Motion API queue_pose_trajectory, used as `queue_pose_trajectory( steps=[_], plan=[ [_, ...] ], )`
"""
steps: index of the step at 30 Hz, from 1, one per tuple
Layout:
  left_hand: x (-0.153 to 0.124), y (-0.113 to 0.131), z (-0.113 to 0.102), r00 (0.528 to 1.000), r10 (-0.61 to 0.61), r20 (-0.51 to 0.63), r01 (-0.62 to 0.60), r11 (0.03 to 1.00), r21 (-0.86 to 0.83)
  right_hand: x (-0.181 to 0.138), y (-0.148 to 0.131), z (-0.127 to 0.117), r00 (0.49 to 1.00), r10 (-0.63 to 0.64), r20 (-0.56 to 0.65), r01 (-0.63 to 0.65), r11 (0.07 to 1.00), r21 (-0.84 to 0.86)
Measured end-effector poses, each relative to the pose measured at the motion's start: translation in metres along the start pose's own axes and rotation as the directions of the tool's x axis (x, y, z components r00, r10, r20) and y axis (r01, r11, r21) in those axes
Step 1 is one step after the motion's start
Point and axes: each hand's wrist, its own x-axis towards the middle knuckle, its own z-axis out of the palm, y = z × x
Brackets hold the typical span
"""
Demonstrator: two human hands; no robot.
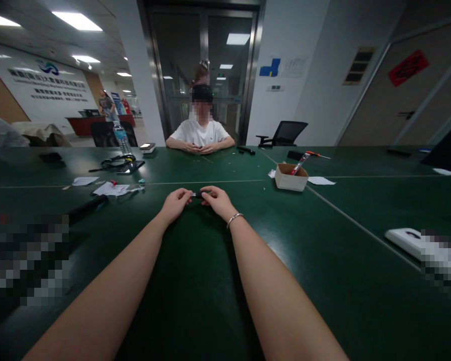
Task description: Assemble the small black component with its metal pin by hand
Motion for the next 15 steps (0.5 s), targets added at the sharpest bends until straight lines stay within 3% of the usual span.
queue_pose_trajectory(
  steps=[9,15],
  plan=[
    [-0.0048,0.0097,-0.0021,0.999,-0.025,-0.033,0.031,0.979,0.202,-0.0033,-0.0032,-0.0009,0.997,-0.026,0.066,0.026,1.000,0.000],
    [-0.0020,0.0036,-0.0002,0.998,-0.061,-0.031,0.065,0.987,0.146,-0.0007,-0.0017,0.0010,1.000,-0.003,0.019,0.002,1.000,0.005]
  ],
)
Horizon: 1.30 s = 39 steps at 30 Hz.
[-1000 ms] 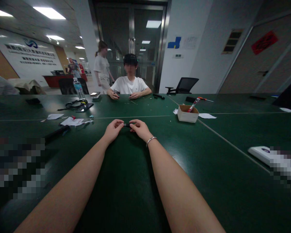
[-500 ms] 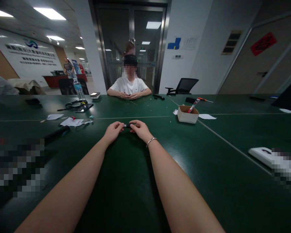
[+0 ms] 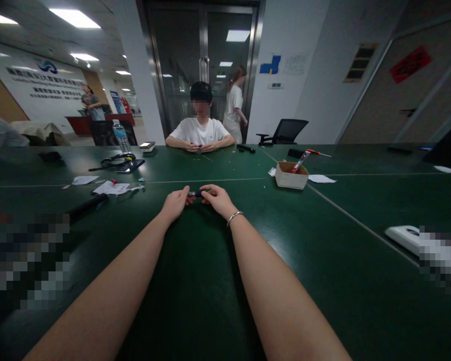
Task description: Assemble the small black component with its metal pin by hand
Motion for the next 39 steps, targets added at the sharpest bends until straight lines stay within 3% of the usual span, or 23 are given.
queue_pose_trajectory(
  steps=[6,12,22,33,39],
  plan=[
    [0.002,-0.005,0.001,0.990,0.132,-0.051,-0.137,0.984,-0.114,0.003,0.004,-0.001,1.000,0.004,-0.023,-0.004,1.000,0.017],
    [0.004,-0.008,0.003,0.986,0.141,-0.089,-0.154,0.976,-0.155,0.004,0.007,-0.002,1.000,-0.004,-0.010,0.005,0.999,0.034],
    [-0.001,0.002,-0.002,0.997,0.072,-0.038,-0.077,0.988,-0.137,0.001,0.004,-0.003,1.000,-0.013,0.001,0.013,1.000,0.015],
    [-0.008,0.012,-0.006,0.994,0.020,-0.109,-0.008,0.994,0.109,-0.001,0.000,0.000,0.999,-0.014,0.038,0.014,1.000,-0.004],
    [-0.003,0.006,-0.002,0.998,-0.025,-0.064,0.019,0.996,-0.089,0.003,0.004,-0.001,1.000,0.003,-0.008,-0.003,1.000,0.026]
  ],
)
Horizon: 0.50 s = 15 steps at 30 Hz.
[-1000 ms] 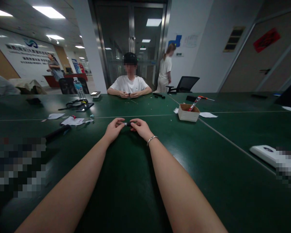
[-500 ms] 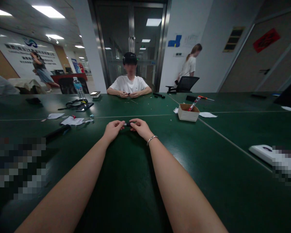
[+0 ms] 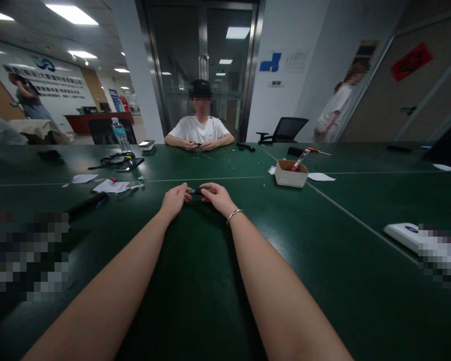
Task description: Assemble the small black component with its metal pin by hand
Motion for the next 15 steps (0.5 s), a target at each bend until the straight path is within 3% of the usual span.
queue_pose_trajectory(
  steps=[3,7,15],
  plan=[
    [0.003,-0.005,0.002,0.997,0.083,0.002,-0.081,0.987,-0.135,0.002,0.002,-0.001,0.999,0.027,-0.033,-0.026,0.999,0.031],
    [0.007,-0.011,0.005,0.983,0.185,0.006,-0.182,0.970,-0.160,0.002,0.002,-0.001,0.999,0.034,-0.035,-0.032,0.998,0.051],
    [0.007,-0.011,0.004,0.990,0.138,-0.001,-0.137,0.984,-0.109,0.000,0.000,0.000,1.000,0.024,-0.020,-0.023,0.999,0.049]
  ],
)
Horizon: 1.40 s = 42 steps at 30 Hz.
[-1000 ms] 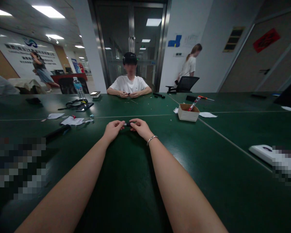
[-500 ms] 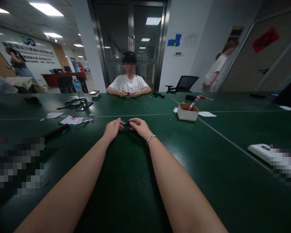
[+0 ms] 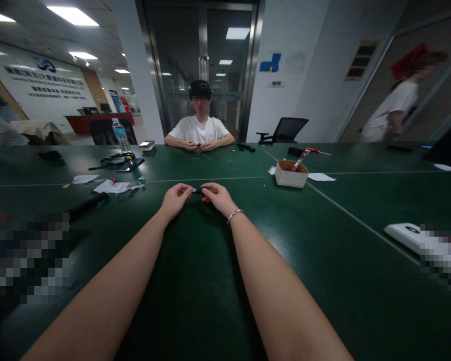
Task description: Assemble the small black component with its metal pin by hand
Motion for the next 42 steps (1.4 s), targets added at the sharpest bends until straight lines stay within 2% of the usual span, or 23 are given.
queue_pose_trajectory(
  steps=[2,5,13,18,21,26,33,42],
  plan=[
    [-0.001,0.002,-0.001,1.000,-0.017,-0.007,0.017,1.000,0.025,0.000,0.000,0.000,1.000,0.000,-0.002,0.000,1.000,-0.007],
    [-0.001,0.003,0.000,1.000,-0.001,-0.022,0.001,0.999,-0.032,0.000,0.000,0.000,1.000,-0.004,0.000,0.004,1.000,-0.017],
    [-0.002,0.004,-0.002,0.999,0.017,0.046,-0.013,0.997,-0.081,0.002,0.001,0.000,1.000,0.013,-0.013,-0.013,1.000,0.010],
    [-0.001,0.002,-0.002,0.999,0.000,0.047,0.003,0.997,-0.073,0.001,0.000,0.001,1.000,0.011,-0.012,-0.011,1.000,-0.009],
    [0.000,0.002,-0.002,0.999,-0.030,0.037,0.032,0.999,-0.044,0.001,-0.001,0.001,1.000,0.012,-0.023,-0.012,1.000,-0.024],
    [-0.002,0.005,-0.006,0.995,-0.080,-0.057,0.080,0.997,-0.003,0.000,-0.002,0.000,0.996,0.039,-0.081,-0.039,0.999,0.004],
    [-0.004,0.009,-0.003,0.997,-0.082,-0.005,0.082,0.996,0.028,-0.001,0.000,0.001,1.000,-0.020,0.003,0.020,0.996,-0.084],
    [-0.006,0.014,-0.005,0.996,-0.084,-0.008,0.085,0.981,0.173,-0.002,-0.001,0.000,0.999,-0.041,0.032,0.043,0.997,-0.058]
  ],
)
